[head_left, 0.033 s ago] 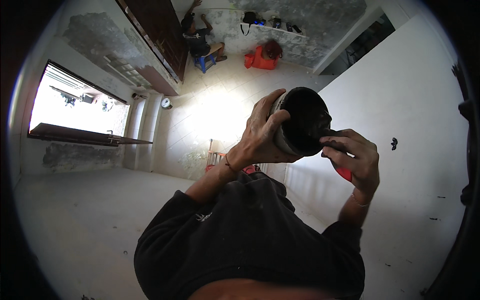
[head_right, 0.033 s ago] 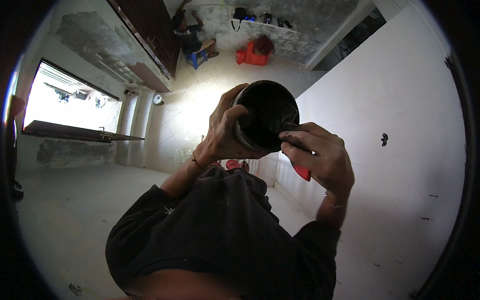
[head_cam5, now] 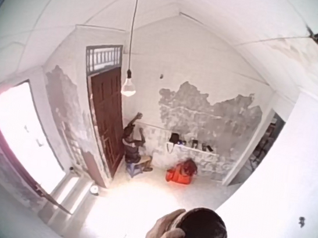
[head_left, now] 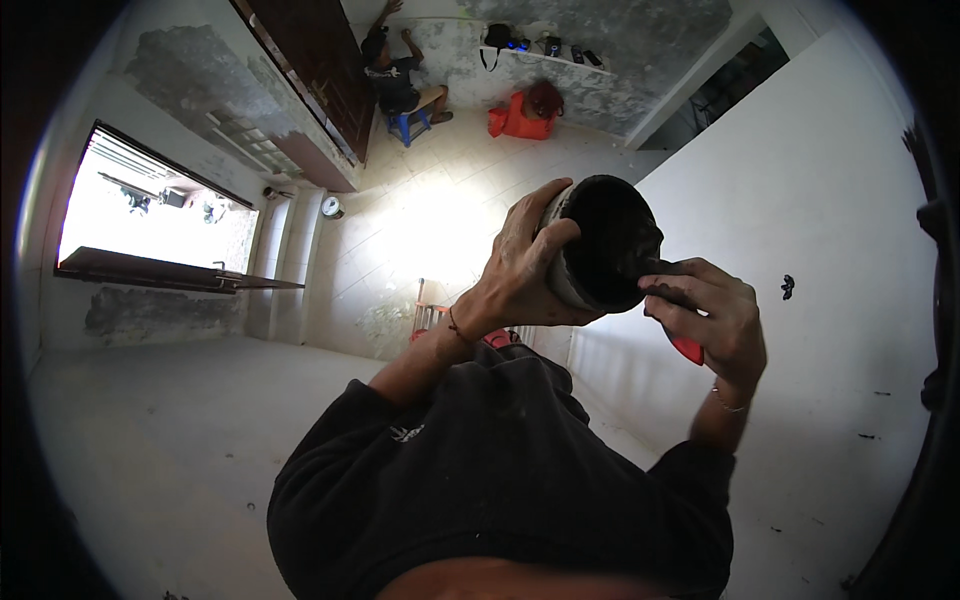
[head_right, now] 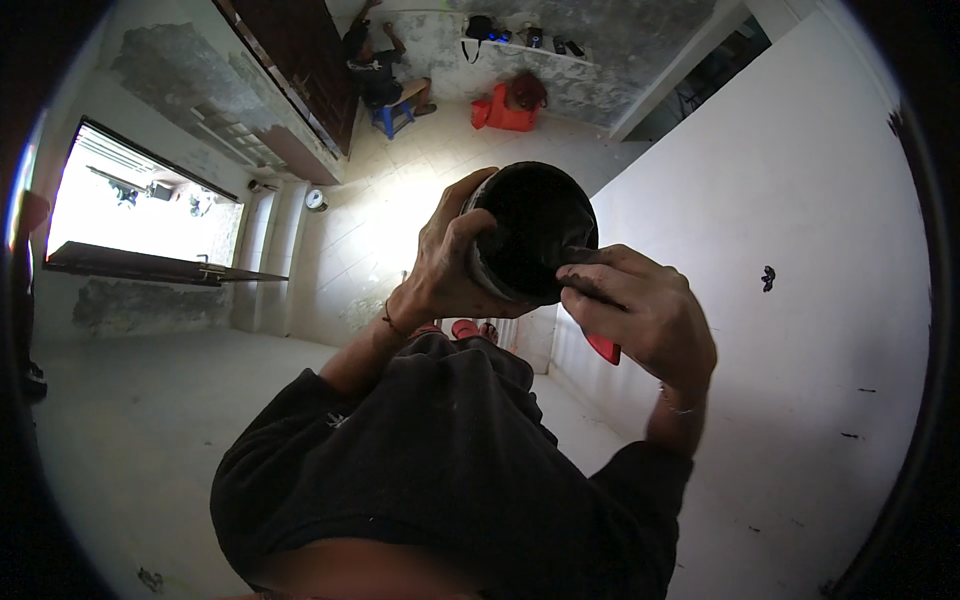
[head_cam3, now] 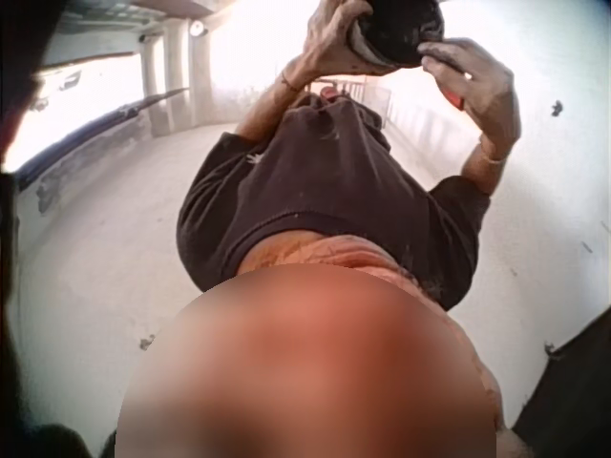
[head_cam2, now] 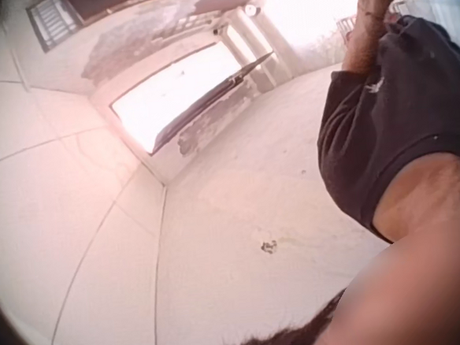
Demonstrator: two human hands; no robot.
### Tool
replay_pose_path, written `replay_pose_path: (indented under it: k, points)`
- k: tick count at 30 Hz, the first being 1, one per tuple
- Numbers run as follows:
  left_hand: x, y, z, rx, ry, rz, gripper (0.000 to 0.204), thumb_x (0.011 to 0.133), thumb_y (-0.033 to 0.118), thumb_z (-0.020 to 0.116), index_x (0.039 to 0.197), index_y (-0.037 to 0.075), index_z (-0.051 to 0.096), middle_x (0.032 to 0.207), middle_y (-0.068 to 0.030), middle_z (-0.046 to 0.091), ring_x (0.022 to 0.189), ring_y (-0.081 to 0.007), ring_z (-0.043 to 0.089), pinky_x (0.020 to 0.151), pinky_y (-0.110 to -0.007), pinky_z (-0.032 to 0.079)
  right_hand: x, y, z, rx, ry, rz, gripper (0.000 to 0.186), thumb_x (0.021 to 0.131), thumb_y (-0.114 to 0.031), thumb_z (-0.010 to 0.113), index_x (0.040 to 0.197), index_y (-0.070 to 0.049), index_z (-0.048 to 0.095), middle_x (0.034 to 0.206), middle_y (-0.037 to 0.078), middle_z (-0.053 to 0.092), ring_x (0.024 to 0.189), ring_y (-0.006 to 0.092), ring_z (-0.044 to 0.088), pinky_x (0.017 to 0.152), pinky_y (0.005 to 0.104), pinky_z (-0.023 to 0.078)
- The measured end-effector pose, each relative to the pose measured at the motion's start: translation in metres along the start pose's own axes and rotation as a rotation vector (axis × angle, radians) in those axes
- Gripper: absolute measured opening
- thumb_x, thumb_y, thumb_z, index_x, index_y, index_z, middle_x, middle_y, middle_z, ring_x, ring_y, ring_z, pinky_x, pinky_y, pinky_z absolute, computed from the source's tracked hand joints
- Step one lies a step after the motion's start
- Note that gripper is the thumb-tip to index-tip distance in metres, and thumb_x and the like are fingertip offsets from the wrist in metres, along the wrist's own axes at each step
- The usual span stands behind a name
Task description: The person paints a white ceiling with black paint using a brush and a small container. They repeatedly dip the brush into the container and apply paint in broad strokes across the ceiling surface.
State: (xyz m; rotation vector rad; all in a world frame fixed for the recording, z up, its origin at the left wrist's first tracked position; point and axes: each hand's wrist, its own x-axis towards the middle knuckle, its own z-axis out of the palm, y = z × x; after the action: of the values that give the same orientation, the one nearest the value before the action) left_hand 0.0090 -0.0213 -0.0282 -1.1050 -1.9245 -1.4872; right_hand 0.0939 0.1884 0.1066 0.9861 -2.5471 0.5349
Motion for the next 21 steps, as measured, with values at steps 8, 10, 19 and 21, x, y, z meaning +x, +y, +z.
replay_pose_path:
  k: [8, 10, 19, 21]
  points:
    - [0.01, -0.003, -0.014, -0.18, -0.141, 0.036, 0.097, 0.049, 0.038, 0.101, 0.127, 0.018, 0.047, 0.14, -0.0269, 0.048, 0.124, -0.0493, 0.056, 0.097, -0.057, 0.052, 0.032, -0.016, -0.044, -0.107, -0.379, -0.24, 0.013, 0.073, -0.003, 0.081, 0.081, -0.005, 0.072, 0.093, 0.008, 0.076, 0.085, 0.0235, 0.076, 0.056, 0.0273, 0.063]
    - [0.013, -0.003, -0.017, -0.219, -0.161, 0.04, 0.098, 0.048, 0.038, 0.101, 0.127, 0.018, 0.047, 0.14, -0.0257, 0.049, 0.124, -0.0487, 0.056, 0.098, -0.057, 0.052, 0.036, -0.019, -0.049, -0.088, -0.409, -0.248, 0.015, 0.072, -0.004, 0.082, 0.082, -0.006, 0.071, 0.091, 0.007, 0.076, 0.083, 0.0232, 0.075, 0.054, 0.0274, 0.062]
    - [0.018, -0.002, -0.03, -0.178, -0.279, 0.108, 0.096, 0.048, 0.041, 0.099, 0.129, 0.025, 0.049, 0.14, -0.0224, 0.05, 0.127, -0.0436, 0.057, 0.105, -0.058, 0.048, 0.043, -0.008, -0.042, 0.088, -0.514, -0.11, 0.025, 0.065, -0.004, 0.085, 0.084, -0.009, 0.069, 0.085, 0.006, 0.071, 0.075, 0.0234, 0.073, 0.059, 0.034, 0.059]
    - [0.018, -0.001, -0.03, -0.166, -0.297, 0.102, 0.096, 0.048, 0.041, 0.099, 0.129, 0.025, 0.05, 0.14, -0.0224, 0.05, 0.127, -0.0435, 0.057, 0.105, -0.058, 0.048, 0.048, 0.001, -0.04, 0.118, -0.515, -0.093, 0.03, 0.061, -0.005, 0.087, 0.083, -0.009, 0.068, 0.084, 0.007, 0.071, 0.075, 0.0247, 0.073, 0.058, 0.0343, 0.058]
